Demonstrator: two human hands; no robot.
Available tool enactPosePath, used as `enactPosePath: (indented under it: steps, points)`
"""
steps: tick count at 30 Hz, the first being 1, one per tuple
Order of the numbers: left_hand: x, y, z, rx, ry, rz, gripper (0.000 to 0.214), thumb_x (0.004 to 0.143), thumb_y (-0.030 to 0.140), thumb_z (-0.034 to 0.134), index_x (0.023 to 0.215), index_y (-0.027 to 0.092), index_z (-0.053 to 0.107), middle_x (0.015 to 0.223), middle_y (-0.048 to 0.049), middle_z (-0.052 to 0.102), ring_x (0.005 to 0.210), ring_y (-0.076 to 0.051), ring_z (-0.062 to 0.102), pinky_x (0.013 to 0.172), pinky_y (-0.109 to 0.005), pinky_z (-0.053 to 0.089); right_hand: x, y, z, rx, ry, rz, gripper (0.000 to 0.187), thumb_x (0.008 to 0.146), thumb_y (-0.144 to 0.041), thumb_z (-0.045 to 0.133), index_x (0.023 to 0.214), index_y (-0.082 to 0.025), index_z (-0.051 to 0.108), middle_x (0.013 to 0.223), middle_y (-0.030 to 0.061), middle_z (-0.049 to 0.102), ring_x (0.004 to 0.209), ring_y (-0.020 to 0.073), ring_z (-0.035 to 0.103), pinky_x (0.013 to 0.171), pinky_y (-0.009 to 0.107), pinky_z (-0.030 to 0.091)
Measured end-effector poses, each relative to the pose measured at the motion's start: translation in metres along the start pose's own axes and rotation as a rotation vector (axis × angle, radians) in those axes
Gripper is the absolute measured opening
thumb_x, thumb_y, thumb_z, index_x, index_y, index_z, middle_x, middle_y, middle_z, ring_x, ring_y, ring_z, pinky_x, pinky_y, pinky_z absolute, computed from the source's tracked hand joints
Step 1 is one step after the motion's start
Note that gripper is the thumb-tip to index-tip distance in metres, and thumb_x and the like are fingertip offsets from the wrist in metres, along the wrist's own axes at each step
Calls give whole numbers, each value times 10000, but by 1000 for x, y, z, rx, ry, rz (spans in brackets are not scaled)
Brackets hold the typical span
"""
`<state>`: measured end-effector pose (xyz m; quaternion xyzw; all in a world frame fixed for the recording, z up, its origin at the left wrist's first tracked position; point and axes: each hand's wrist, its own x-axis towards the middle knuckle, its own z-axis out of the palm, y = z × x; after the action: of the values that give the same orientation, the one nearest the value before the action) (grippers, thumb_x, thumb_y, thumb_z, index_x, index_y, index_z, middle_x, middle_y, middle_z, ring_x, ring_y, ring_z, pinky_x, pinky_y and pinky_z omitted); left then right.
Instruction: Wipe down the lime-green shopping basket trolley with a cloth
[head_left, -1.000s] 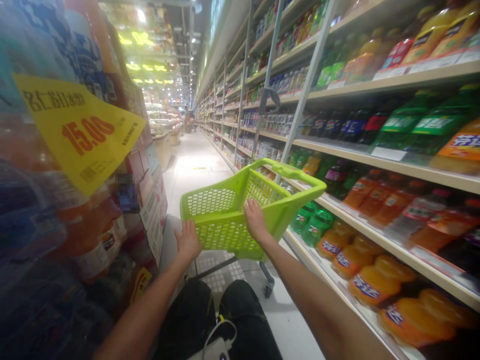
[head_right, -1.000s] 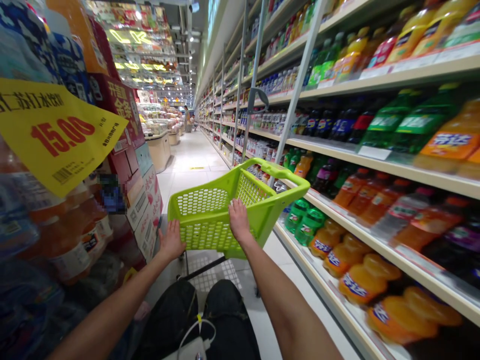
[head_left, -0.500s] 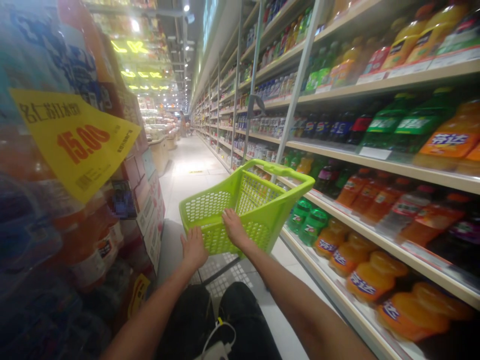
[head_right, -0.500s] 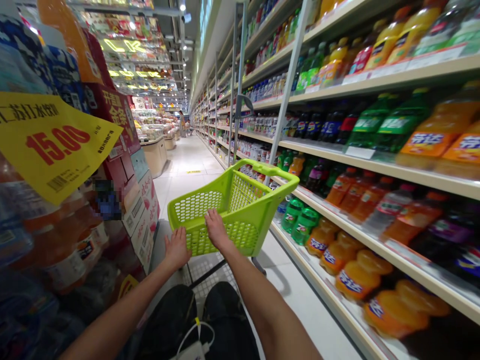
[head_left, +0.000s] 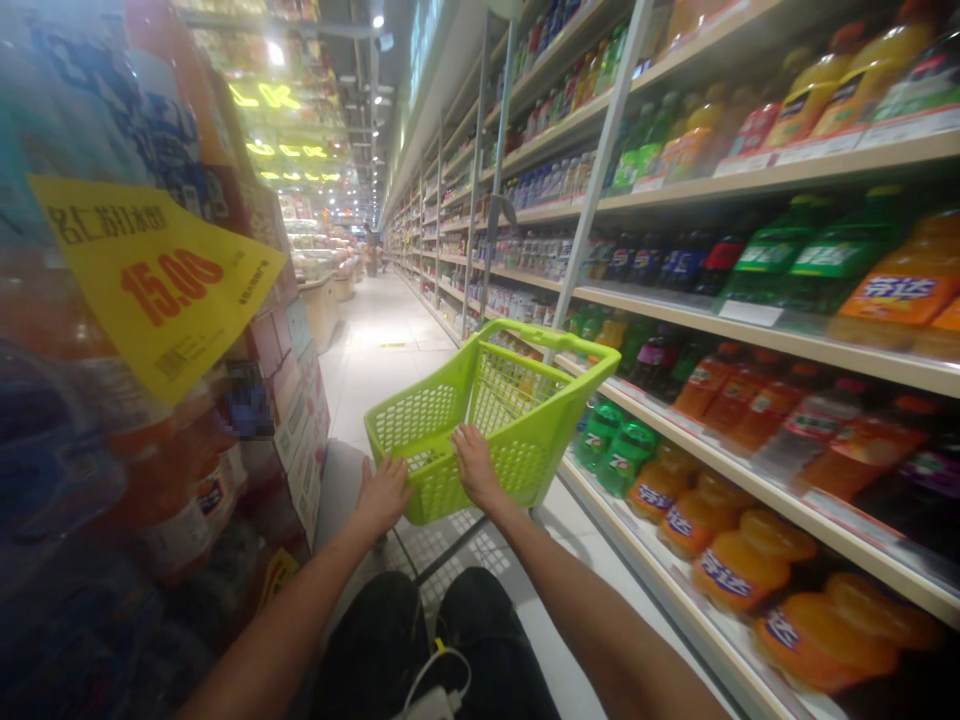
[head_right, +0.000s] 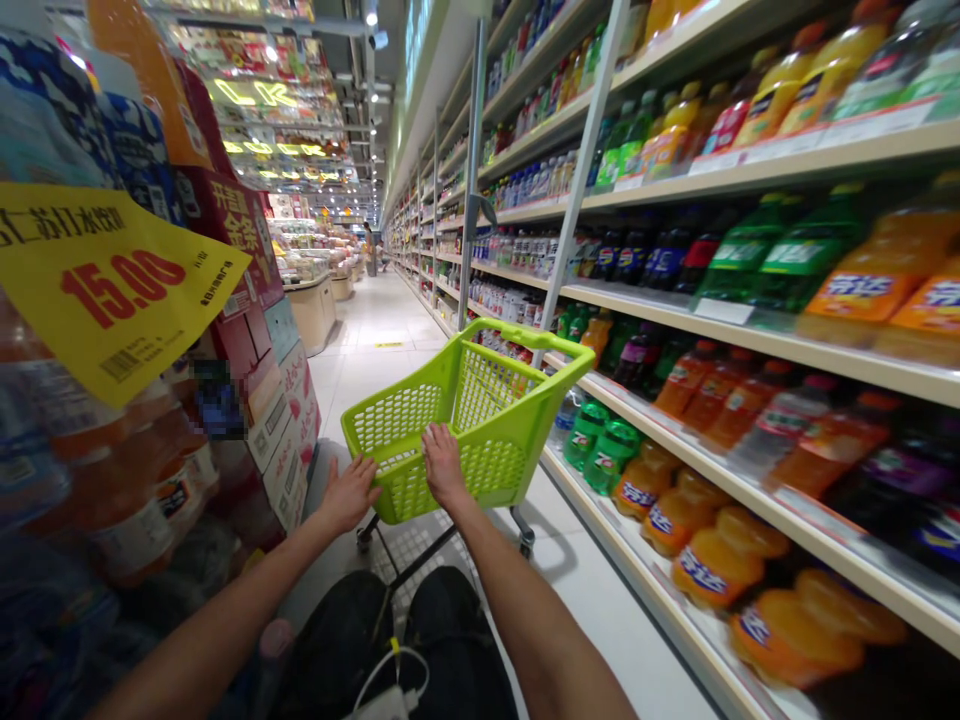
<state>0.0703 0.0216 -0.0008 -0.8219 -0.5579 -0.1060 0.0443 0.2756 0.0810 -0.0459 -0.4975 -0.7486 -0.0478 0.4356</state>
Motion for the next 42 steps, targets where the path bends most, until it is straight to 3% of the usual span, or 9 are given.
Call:
enactPosePath:
  steps: [3, 6, 13, 22, 28, 31, 33, 37, 42]
  points:
    - [1, 2, 1, 24, 29, 81, 277, 897, 285, 319, 940, 201, 579, 1046, -64, 638, 1164, -230, 456, 1049, -549, 159, -4, -4, -1, 0, 1, 40, 374, 828, -102, 366, 1149, -137, 555, 1343, 147, 432, 1327, 255, 250, 1033, 513, 286]
    - [-1, 5, -2, 41, 43, 146, 298, 902, 293, 328, 802, 192, 590, 888, -43, 657, 1002, -199, 551, 1050, -525, 160, -6, -4, -5, 8, -24, 46, 380, 826, -103, 361, 1153, -135, 553, 1341, 142, 436, 1322, 254, 264, 1034, 504, 292]
    - [-7, 18, -7, 74, 33, 108, 322, 899, 306, 337, 810, 186, 623, 861, -55, 667, 942, -200, 574, 1052, -509, 157, -6, -3, -12, 15, -62, 21, 369, 830, -122, 375, 1147, -120, 564, 1316, 162, 463, 1309, 266, 294, 1021, 505, 317]
    - [-5, 44, -13, 81, 16, 68, 372, 895, 299, 324, 844, 159, 665, 873, -93, 683, 920, -224, 586, 1036, -513, 181, -12, -4, -4, 22, -129, -104, 380, 807, -132, 438, 1168, -148, 556, 1307, 150, 478, 1289, 260, 335, 1009, 488, 343]
    - [-2, 64, -12, 51, -13, 33, 365, 892, 344, 324, 909, 179, 649, 941, -84, 669, 1003, -225, 554, 1036, -498, 205, -15, -3, -16, 16, -113, -57, 364, 816, -113, 412, 1141, -146, 573, 1292, 147, 493, 1288, 251, 339, 1019, 501, 331]
    - [-5, 55, -7, -2, 28, -25, 399, 864, 426, 374, 1117, 174, 552, 1134, -101, 607, 1123, -246, 491, 1044, -514, 209, -18, -2, -26, 9, -115, -41, 364, 824, -110, 401, 1147, -128, 570, 1290, 156, 491, 1292, 246, 333, 1035, 490, 318]
    - [-9, 41, -1, 3, 45, -102, 530, 833, 480, 403, 1244, 149, 447, 1345, -134, 445, 1276, -283, 330, 1048, -552, 185, -20, 1, -31, 3, -117, -29, 365, 827, -105, 392, 1145, -121, 571, 1291, 162, 488, 1294, 243, 331, 1042, 486, 313]
    - [-18, 17, 11, 43, -26, -133, 582, 840, 405, 380, 1352, 138, 308, 1466, -118, 250, 1356, -275, 167, 1063, -567, 141, -21, 9, -40, -3, -127, -6, 369, 823, -97, 395, 1146, -127, 571, 1300, 156, 481, 1296, 238, 329, 1049, 486, 310]
    - [-25, 27, 16, 73, -53, -93, 642, 799, 304, 403, 1395, 151, 220, 1484, -98, 202, 1367, -283, 115, 1070, -566, 107, -21, 16, -55, -21, -160, 33, 372, 823, -93, 399, 1151, -122, 572, 1318, 156, 464, 1297, 234, 329, 1062, 469, 301]
